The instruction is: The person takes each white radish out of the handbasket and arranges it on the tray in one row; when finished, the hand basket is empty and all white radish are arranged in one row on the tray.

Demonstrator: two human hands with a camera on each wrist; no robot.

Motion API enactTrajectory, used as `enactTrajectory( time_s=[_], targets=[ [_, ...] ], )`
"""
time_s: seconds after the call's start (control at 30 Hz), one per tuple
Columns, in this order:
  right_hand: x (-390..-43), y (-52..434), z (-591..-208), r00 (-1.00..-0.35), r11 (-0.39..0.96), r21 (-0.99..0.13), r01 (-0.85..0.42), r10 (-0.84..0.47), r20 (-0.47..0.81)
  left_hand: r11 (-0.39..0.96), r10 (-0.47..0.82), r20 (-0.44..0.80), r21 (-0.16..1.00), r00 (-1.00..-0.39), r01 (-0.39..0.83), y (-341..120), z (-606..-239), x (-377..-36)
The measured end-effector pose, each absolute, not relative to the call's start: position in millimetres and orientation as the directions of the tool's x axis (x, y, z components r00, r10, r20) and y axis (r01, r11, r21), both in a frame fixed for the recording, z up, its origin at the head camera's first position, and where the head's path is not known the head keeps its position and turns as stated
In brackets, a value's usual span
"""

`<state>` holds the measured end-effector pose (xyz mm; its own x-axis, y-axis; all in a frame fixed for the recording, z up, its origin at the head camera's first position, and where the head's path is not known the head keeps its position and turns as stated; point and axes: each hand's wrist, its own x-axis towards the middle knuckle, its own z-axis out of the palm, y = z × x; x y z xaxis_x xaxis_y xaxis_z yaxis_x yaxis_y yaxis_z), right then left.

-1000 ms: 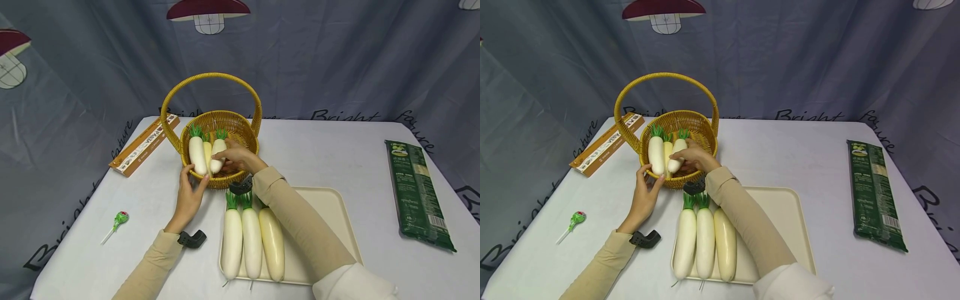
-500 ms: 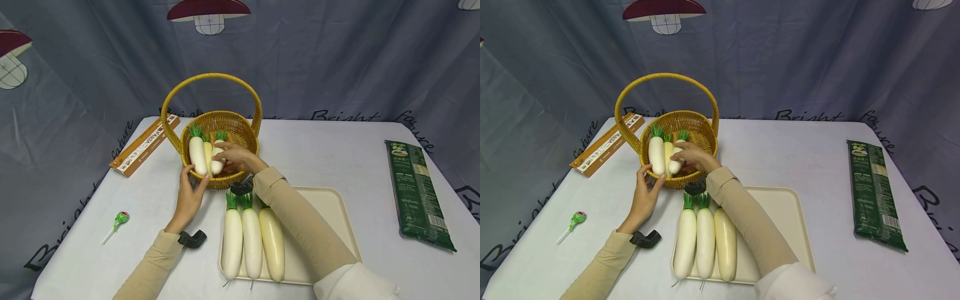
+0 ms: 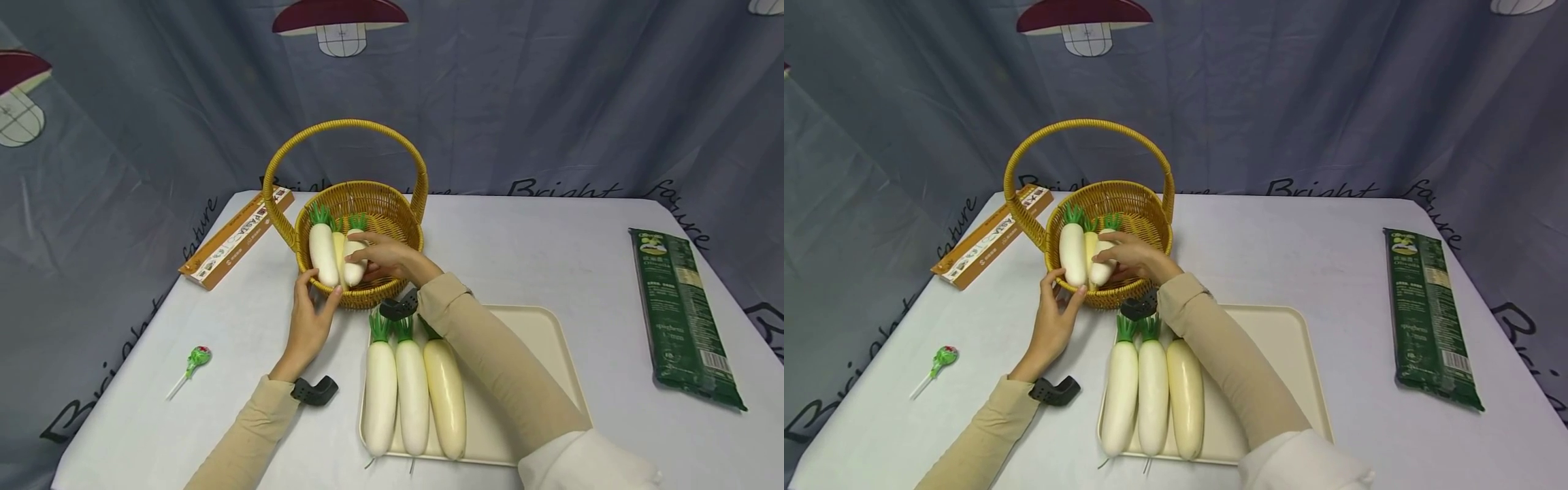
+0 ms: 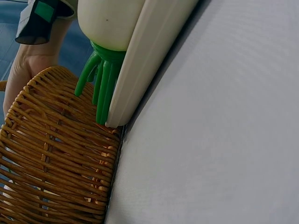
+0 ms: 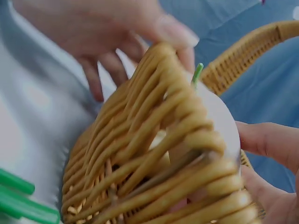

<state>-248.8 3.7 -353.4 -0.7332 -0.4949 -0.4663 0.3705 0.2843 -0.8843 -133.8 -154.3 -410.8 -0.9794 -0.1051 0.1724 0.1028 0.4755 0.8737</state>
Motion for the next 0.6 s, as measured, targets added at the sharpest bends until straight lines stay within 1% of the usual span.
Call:
enactTrajectory(
  time_s=[0.2, 0.37, 0.6],
  targets=[
    [-246.1, 9.0, -350.7, -0.73, 0.188, -0.909, 0.372, -0.546, -0.411, 0.476, -0.107, 0.188, 0.872, -0.976, 0.116, -154.4, -411.4, -133.5],
    [-241.9, 15.2, -348.7, -0.737, 0.134, -0.918, 0.373, -0.558, -0.381, 0.47, -0.092, 0.184, 0.874, -0.979, 0.12, -153.9, -413.6, -134.2],
    [-226.9, 26.1, -332.2, -0.718, 0.066, -0.934, 0.352, -0.621, -0.314, 0.463, -0.104, 0.177, 0.88, -0.979, 0.109, -154.6, -412.7, -134.1]
  ],
)
